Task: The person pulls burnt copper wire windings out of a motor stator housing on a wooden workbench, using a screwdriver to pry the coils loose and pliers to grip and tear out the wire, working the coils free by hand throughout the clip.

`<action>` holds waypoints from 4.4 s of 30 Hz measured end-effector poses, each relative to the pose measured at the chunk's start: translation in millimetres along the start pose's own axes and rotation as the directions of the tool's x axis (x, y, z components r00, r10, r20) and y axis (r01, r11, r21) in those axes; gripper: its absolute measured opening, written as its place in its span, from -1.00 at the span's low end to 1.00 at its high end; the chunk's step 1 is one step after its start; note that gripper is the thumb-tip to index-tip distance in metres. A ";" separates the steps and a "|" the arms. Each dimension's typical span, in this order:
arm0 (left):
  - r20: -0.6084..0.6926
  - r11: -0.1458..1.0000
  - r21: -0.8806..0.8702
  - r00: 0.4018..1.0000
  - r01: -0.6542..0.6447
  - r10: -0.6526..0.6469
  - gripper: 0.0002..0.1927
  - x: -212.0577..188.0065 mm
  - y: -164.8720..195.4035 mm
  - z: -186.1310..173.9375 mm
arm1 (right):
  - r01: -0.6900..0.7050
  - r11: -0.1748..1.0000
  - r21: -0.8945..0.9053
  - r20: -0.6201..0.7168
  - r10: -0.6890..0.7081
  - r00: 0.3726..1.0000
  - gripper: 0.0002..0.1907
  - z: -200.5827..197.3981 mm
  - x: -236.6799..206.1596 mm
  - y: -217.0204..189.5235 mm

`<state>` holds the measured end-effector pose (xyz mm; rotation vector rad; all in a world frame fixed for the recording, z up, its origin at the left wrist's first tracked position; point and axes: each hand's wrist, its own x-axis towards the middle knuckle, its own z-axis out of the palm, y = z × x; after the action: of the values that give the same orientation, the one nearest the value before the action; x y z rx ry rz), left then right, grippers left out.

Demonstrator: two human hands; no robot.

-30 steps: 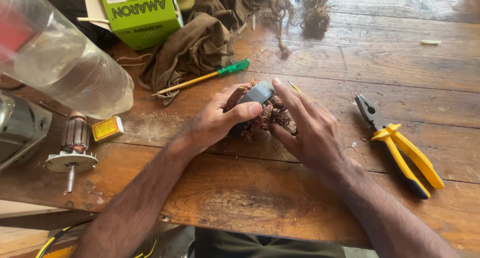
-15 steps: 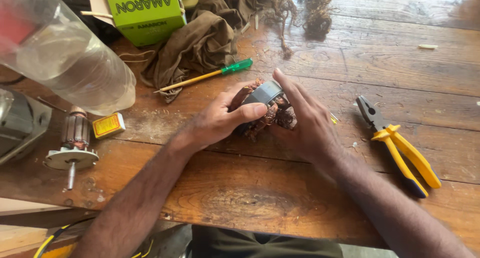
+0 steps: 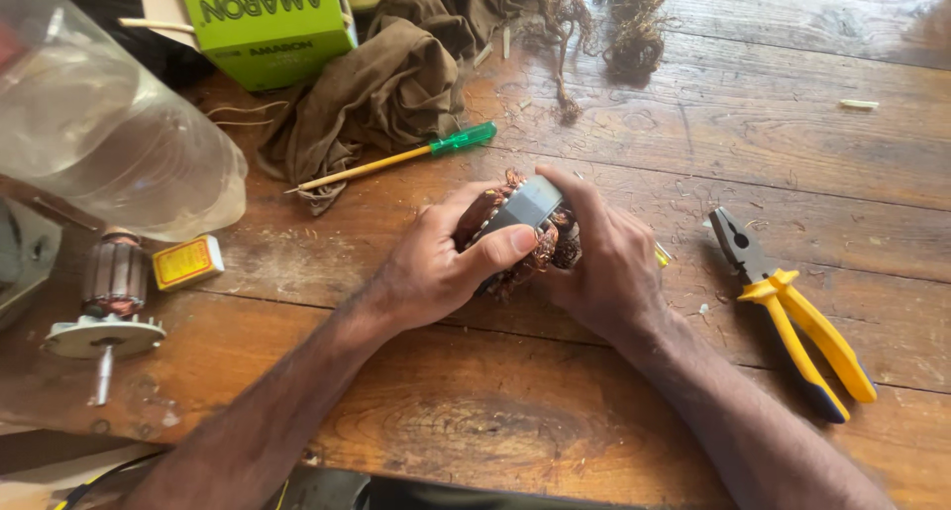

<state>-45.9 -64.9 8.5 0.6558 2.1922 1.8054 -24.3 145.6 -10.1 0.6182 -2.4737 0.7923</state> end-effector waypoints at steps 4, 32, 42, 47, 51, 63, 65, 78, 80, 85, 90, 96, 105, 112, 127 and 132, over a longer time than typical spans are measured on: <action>0.041 0.995 -0.098 0.999 0.000 0.004 -0.30 -0.3 1.0 2.9 | -0.031 0.998 -0.050 -0.038 0.029 0.999 -0.34 4.7 -3.1 2.2; 0.053 0.980 -0.193 0.998 0.048 -0.038 -0.36 -3.9 6.1 9.3 | 0.163 0.971 -0.173 -0.160 -0.191 0.968 -0.47 -10.1 5.7 -15.0; 0.035 0.987 -0.114 0.993 0.115 -0.111 -0.39 -5.8 5.3 10.5 | 0.020 0.994 -0.105 -0.151 -0.036 0.988 -0.55 -2.8 1.3 -13.5; 0.103 0.939 -0.303 0.985 0.162 -0.137 -0.32 0.2 4.7 -2.9 | 0.036 0.999 -0.030 -0.060 -0.037 0.998 -0.25 -11.2 3.0 -18.8; 0.156 0.900 -0.404 0.982 0.164 -0.109 -0.25 5.8 -0.1 -9.7 | 0.020 1.000 0.014 0.028 -0.020 0.999 -0.10 -21.6 3.6 -21.6; 0.104 0.938 -0.320 0.989 0.130 -0.101 -0.28 7.0 -11.7 -25.5 | -0.138 0.989 0.052 0.343 0.113 0.933 0.08 -43.4 13.1 -30.6; 0.109 0.960 -0.255 0.990 0.115 -0.090 -0.24 8.5 -12.4 -27.8 | -0.252 0.968 0.015 0.442 0.219 0.870 0.09 -48.0 14.4 -30.4; -0.151 0.932 0.225 0.935 -0.284 0.321 -0.47 3.0 -14.2 -32.8 | 0.223 0.966 0.128 0.130 -0.240 0.962 -0.36 -39.5 -11.2 -9.8; -0.179 0.857 0.374 0.879 -0.355 0.442 -0.51 -1.4 -10.6 -31.3 | 0.330 0.944 0.022 0.094 -0.330 0.939 -0.63 -34.3 -14.2 -9.5; -0.193 0.690 0.574 0.746 -0.441 0.638 -0.64 -6.0 -4.0 -20.8 | 0.400 0.892 -0.211 0.207 -0.359 0.910 -0.79 -25.6 -9.8 -13.4; -0.165 0.628 0.605 0.695 -0.489 0.700 -0.70 -5.4 -3.0 -20.9 | 0.368 0.885 -0.285 0.209 -0.317 0.925 -0.80 -24.6 -5.2 -26.8; -0.206 0.706 0.525 0.734 -0.475 0.647 -0.72 -6.0 -5.2 -15.7 | 0.337 0.853 -0.398 0.366 -0.189 0.911 -0.76 -28.9 3.4 -44.3; -0.234 0.865 0.228 0.838 -0.446 0.494 -0.72 -7.8 -5.9 -8.3 | 0.399 0.864 -0.308 0.190 -0.355 0.915 -0.79 -20.8 -2.0 -33.9; -0.255 0.885 0.299 0.864 -0.357 0.435 -0.67 -13.5 -2.9 0.2 | 0.299 0.916 -0.267 0.008 -0.308 0.951 -0.34 0.3 -8.9 -18.4; -0.265 0.879 0.309 0.855 -0.362 0.446 -0.68 -8.4 -9.2 -6.8 | 0.326 0.896 -0.300 0.291 -0.240 0.926 -0.59 -25.3 -1.1 -39.6; -0.253 0.872 0.296 0.849 -0.389 0.464 -0.66 -7.0 -8.1 -6.5 | 0.261 0.945 -0.199 0.296 -0.196 0.935 -0.72 -28.2 -1.3 -37.7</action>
<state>-44.2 -75.0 1.3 1.0482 2.6745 1.9895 5.4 136.0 25.3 0.9611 -2.6207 0.3335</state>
